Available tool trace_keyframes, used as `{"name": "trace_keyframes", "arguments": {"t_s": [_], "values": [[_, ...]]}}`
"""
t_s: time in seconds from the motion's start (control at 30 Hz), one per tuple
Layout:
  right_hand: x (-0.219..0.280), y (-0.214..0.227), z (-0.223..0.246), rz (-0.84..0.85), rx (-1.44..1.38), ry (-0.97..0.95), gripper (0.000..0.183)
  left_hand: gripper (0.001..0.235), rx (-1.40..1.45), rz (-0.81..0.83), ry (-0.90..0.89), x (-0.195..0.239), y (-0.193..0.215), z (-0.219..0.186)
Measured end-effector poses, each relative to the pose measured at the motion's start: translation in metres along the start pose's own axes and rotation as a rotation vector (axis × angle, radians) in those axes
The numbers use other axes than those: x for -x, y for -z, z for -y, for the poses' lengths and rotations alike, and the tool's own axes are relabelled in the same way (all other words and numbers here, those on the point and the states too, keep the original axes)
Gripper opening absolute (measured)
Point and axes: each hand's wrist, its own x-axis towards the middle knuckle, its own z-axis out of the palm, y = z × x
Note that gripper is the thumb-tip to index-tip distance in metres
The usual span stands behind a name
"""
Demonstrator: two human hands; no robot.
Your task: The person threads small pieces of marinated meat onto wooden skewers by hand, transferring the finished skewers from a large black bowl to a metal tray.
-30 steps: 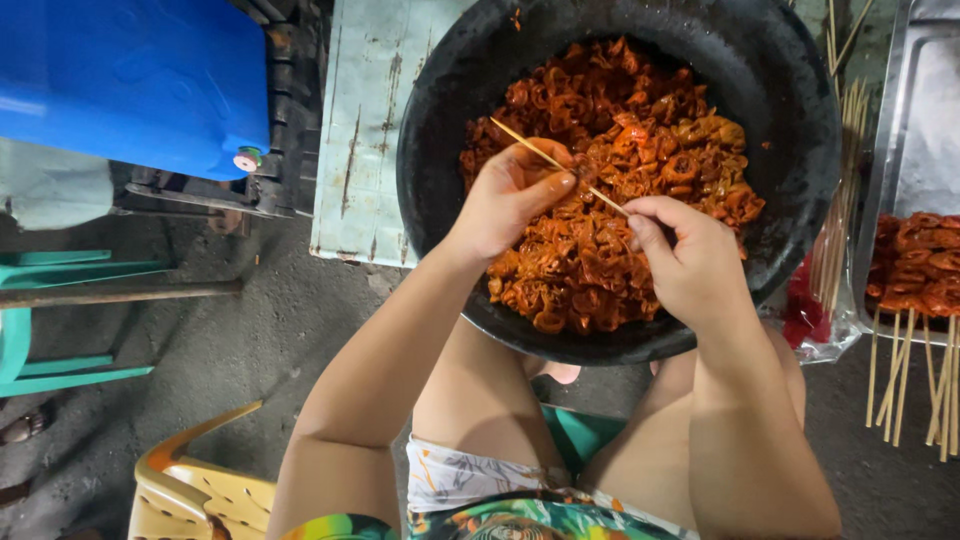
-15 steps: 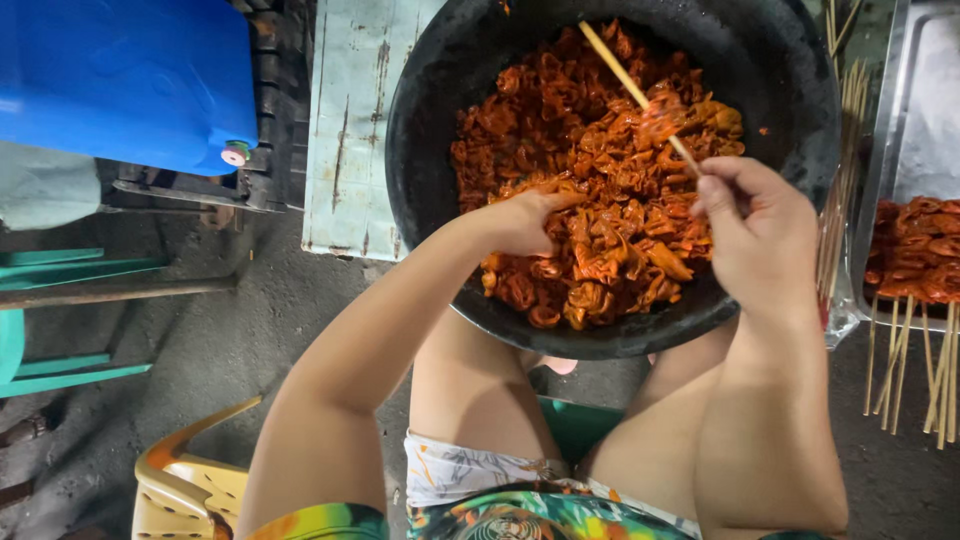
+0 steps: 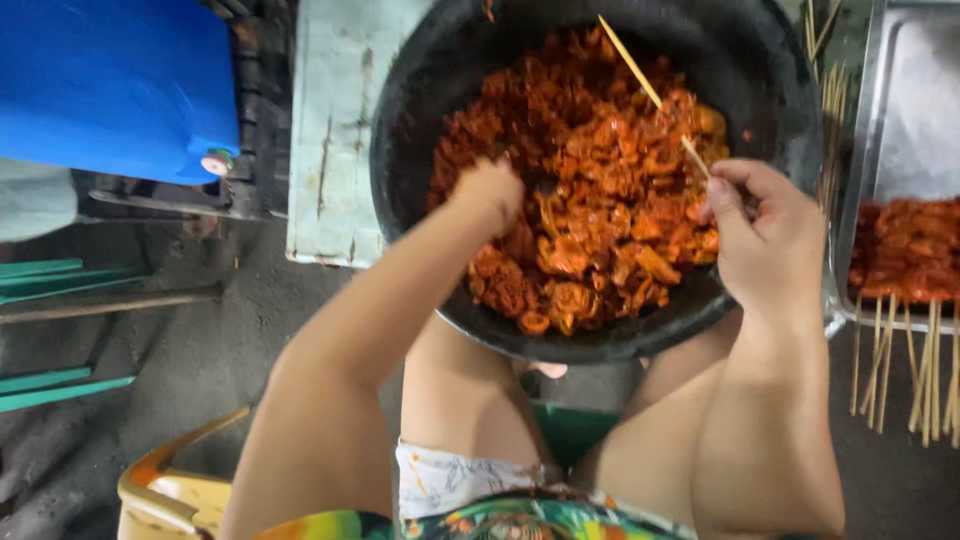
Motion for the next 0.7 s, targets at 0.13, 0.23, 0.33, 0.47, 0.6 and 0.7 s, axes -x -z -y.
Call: {"name": "trace_keyframes", "arguments": {"t_s": [0.13, 0.23, 0.33, 0.47, 0.6, 0.7], "values": [[0.003, 0.002, -0.006, 0.000, -0.004, -0.070, 0.014, 0.050, 0.014, -0.248, 0.130, -0.007, 0.009, 0.043], [0.000, -0.002, -0.006, 0.040, -0.056, -0.017, 0.015, 0.058, 0.215, -0.371, 0.185, 0.006, 0.025, 0.066], [-0.001, -0.007, -0.005, 0.035, -0.030, -0.036, 0.015, 0.056, 0.349, -0.485, 0.126, 0.024, 0.039, 0.077], [-0.001, -0.009, -0.010, 0.064, -0.053, -0.002, 0.014, 0.059, 0.338, -0.650, 0.086, 0.035, 0.044, 0.076], [-0.003, -0.011, -0.012, 0.079, -0.033, 0.002, 0.015, 0.056, 0.390, -0.649, 0.102, 0.041, 0.040, 0.080], [-0.002, -0.011, -0.013, 0.080, -0.002, 0.004, 0.014, 0.046, 0.264, -0.680, 0.002, 0.047, 0.024, 0.078]]}}
